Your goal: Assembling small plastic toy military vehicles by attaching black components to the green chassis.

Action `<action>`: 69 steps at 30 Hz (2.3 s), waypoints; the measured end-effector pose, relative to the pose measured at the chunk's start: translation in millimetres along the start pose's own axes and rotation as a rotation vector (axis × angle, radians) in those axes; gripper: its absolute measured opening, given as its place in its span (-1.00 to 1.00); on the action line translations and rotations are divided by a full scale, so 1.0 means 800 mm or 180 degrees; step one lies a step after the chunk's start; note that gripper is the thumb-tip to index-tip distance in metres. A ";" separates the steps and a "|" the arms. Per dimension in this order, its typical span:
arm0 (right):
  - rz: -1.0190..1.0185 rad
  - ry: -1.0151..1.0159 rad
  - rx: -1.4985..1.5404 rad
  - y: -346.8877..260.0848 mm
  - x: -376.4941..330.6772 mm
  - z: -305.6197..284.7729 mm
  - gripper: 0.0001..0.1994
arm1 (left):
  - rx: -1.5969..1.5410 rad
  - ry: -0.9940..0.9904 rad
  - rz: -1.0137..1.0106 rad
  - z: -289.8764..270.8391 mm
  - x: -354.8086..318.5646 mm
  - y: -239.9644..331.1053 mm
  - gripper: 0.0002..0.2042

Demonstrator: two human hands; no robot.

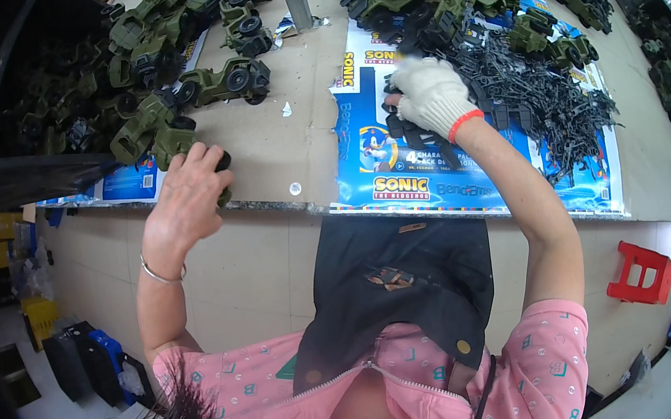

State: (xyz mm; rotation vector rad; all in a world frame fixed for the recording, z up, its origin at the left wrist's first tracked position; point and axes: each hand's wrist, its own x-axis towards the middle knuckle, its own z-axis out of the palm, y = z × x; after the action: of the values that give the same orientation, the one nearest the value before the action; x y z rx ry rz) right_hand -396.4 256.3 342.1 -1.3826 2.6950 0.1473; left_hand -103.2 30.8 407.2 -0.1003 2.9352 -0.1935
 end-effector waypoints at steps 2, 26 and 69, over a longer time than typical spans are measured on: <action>-0.0070 -0.0112 -0.0129 -0.003 0.009 -0.007 -0.70 | 0.0090 0.0155 0.0073 -0.009 0.003 0.021 -0.78; -0.0351 0.1331 0.3592 0.012 -0.139 0.021 -0.67 | -0.6340 0.2072 0.0085 0.029 0.150 0.215 -0.68; 0.0133 0.0069 0.3052 -0.015 -0.048 0.029 -0.65 | -0.4182 0.2040 0.0283 0.144 0.163 0.117 -0.61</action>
State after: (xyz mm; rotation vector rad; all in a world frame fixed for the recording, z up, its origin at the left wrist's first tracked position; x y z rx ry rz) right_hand -363.2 283.3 323.9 -0.9846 2.2327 -1.0079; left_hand -212.8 98.9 257.5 -0.0935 3.0029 2.0103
